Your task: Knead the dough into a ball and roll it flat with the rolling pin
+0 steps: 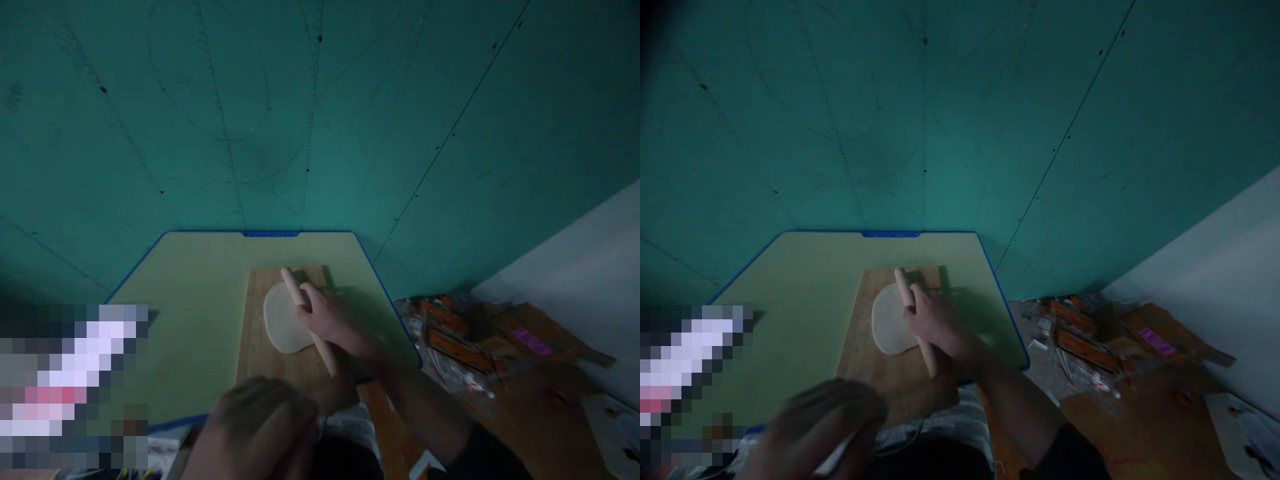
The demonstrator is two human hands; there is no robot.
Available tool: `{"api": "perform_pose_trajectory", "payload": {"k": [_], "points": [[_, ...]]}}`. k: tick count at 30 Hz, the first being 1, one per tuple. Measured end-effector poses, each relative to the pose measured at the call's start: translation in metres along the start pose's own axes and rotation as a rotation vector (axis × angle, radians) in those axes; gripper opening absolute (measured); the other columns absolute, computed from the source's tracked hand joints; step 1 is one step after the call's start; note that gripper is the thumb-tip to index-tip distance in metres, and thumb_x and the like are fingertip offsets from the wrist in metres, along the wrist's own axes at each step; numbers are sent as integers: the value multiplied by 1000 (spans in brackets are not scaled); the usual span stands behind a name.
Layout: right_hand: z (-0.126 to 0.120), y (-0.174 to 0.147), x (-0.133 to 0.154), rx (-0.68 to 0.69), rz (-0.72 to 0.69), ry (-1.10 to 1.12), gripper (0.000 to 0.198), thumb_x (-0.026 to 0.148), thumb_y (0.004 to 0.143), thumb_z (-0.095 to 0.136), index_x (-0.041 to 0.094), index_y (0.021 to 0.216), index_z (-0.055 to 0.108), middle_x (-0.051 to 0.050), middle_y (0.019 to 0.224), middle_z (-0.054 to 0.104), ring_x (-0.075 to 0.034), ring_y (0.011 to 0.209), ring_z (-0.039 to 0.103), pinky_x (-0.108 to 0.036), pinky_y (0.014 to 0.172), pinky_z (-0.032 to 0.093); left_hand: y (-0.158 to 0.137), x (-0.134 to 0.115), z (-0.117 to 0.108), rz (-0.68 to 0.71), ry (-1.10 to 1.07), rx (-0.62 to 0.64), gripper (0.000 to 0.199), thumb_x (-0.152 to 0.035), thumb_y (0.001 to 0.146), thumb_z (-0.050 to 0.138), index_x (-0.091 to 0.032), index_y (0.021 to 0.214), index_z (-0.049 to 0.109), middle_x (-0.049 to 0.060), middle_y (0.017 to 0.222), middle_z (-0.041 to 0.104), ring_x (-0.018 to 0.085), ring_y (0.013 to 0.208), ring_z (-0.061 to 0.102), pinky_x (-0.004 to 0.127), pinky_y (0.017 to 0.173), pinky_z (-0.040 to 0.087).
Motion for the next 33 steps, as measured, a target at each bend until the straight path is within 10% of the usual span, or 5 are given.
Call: {"api": "perform_pose_trajectory", "payload": {"k": [11,16,23,27,33], "points": [[16,88,2,-88,-198,40,40,11,93,47,14,133,55,-16,138,56,-23,130,52,-40,107,42,63,5,105,97,84,318,35,-36,93,61,-12,119,63,11,124,67,29,125,55,44,115,37],[34,85,35,-19,-276,21,38,14,94,49,12,131,57,-17,139,55,-25,136,45,-44,115,33,40,15,98,22,126,285,54,-44,96,55,-14,141,50,9,145,57,27,142,40,43,121,29],[49,77,102,-67,-385,97,33,21,93,52,20,124,63,-11,133,61,-28,139,42,-51,121,20,-9,28,67,-84,271,52,35,-43,96,52,-19,118,64,10,131,64,29,136,44,48,118,32],[47,85,67,54,-454,143,37,16,93,49,21,126,63,-9,134,64,-21,130,52,-45,118,30,21,24,79,-26,317,300,49,-36,100,48,-14,143,51,11,149,54,30,142,41,48,118,33],[34,89,-25,89,-334,59,51,19,96,42,22,146,50,-12,162,35,-26,152,25,-55,121,21,64,10,112,21,252,294,47,-46,97,53,-11,123,69,16,144,59,34,137,49,49,119,34]]}}
Point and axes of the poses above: each hand's wrist, its own y-axis towards the middle knuckle, its own z-axis out of the palm, x = y × z, the point moved 6 cm from there along y, towards the middle knuckle
